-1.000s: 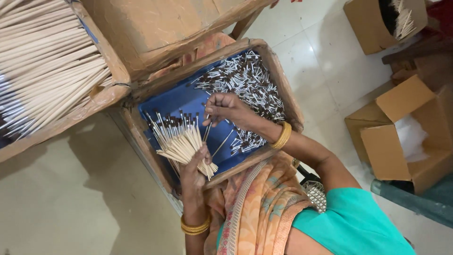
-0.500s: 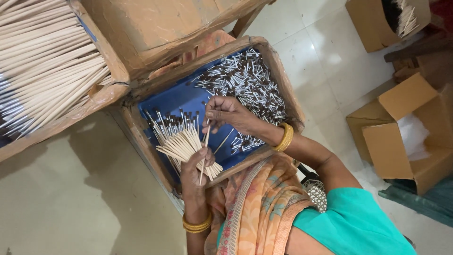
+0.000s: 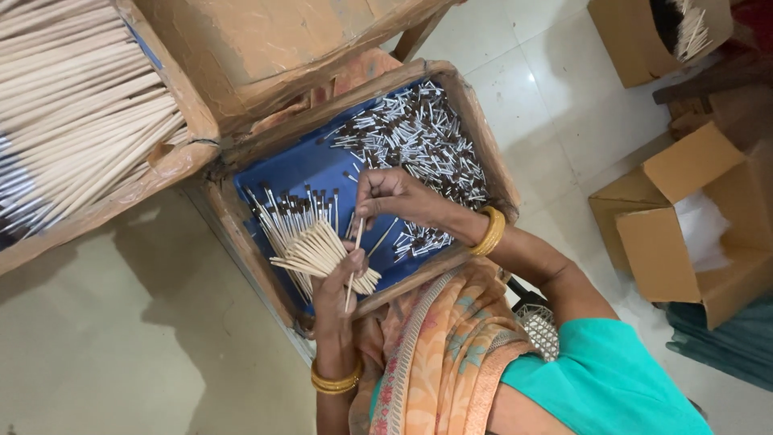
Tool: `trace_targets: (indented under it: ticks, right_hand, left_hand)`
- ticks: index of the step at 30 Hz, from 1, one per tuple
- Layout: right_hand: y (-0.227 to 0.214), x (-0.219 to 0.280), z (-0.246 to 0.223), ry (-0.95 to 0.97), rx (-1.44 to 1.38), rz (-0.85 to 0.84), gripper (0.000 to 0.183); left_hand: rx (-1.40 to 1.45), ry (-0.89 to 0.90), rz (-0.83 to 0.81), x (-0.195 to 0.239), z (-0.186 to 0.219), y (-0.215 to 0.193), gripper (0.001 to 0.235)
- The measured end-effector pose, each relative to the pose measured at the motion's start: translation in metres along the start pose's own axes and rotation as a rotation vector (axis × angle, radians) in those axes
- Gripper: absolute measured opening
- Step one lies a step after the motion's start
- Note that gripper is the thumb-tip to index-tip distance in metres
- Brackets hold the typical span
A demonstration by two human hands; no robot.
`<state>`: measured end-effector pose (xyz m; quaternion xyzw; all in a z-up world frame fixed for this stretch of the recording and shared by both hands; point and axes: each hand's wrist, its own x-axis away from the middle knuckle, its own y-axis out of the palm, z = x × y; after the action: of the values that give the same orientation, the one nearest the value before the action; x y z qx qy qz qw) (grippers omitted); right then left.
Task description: Assembling wooden brush handles by manually attaching metal tips or ferrules.
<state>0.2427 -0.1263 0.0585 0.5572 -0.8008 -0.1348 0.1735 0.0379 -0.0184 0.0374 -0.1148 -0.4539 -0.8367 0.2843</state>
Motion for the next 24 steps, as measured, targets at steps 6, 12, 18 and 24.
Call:
trace_targets:
  ticks: [6,12,18,24]
  right_hand:
    - [0.007,0.004,0.004,0.193,0.041,0.15,0.016]
    - [0.002,-0.022,0.008,-0.189,1.629,0.236,0.027]
    - [-0.006,-0.057,0.054,-0.347,2.091,-0.089,0.015]
    - [-0.04,-0.06,0.05,-0.357,1.744,0.018,0.013]
  left_hand:
    - [-0.992,0.447,0.067,-0.002,0.008,0.003,0.022]
    - [-1.163,0.525,0.188,0.014,0.026,-0.008,0.026]
    - [-0.663,0.042,0.373,0.012,0.006,-0.048,0.03]
    - [-0.608,0.149,0.322,0.01,0.009,-0.05,0.023]
